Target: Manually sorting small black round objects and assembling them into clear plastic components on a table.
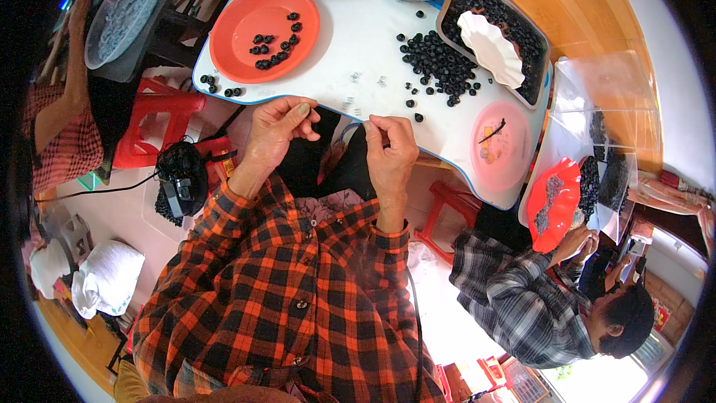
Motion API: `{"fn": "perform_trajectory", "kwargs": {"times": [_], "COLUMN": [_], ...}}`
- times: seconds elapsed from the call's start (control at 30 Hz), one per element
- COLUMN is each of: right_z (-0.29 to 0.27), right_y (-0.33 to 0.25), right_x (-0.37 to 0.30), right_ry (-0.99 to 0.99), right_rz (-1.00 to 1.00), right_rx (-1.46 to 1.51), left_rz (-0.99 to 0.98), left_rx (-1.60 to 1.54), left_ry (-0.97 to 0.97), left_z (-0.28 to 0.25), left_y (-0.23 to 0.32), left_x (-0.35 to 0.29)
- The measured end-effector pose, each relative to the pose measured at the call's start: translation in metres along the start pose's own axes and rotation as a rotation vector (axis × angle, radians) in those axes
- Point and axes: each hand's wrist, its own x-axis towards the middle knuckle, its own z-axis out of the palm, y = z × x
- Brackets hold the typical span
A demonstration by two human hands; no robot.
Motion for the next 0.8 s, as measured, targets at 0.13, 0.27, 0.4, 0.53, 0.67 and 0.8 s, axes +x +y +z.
{"fn": "perform_trajectory", "kwargs": {"times": [0.13, 0.27, 0.4, 0.53, 0.67, 0.8], "right_z": [0.000, 0.014, 0.026, 0.033, 0.034, 0.032], "right_y": [0.008, 0.010, 0.009, 0.012, 0.009, 0.012], "right_x": [0.001, 0.001, -0.002, -0.003, -0.002, -0.002], "right_ry": [0.026, 0.025, 0.026, 0.057, 0.059, 0.063], "right_rz": [-0.080, -0.108, -0.131, -0.166, -0.160, -0.153], "right_rx": [-0.159, -0.193, -0.286, -0.390, -0.408, -0.431], "left_rz": [0.152, 0.388, 0.866, 1.025, 0.959, 1.001], "left_rx": [0.238, 0.634, 1.181, 1.434, 1.545, 1.537], "left_ry": [0.137, 0.312, 0.412, 0.487, 0.496, 0.524], "left_z": [0.004, -0.007, -0.014, -0.022, -0.019, -0.001], "left_y": [0.020, 0.034, 0.046, 0.047, 0.049, 0.046], "left_x": [0.009, 0.024, 0.044, 0.061, 0.066, 0.067]}}
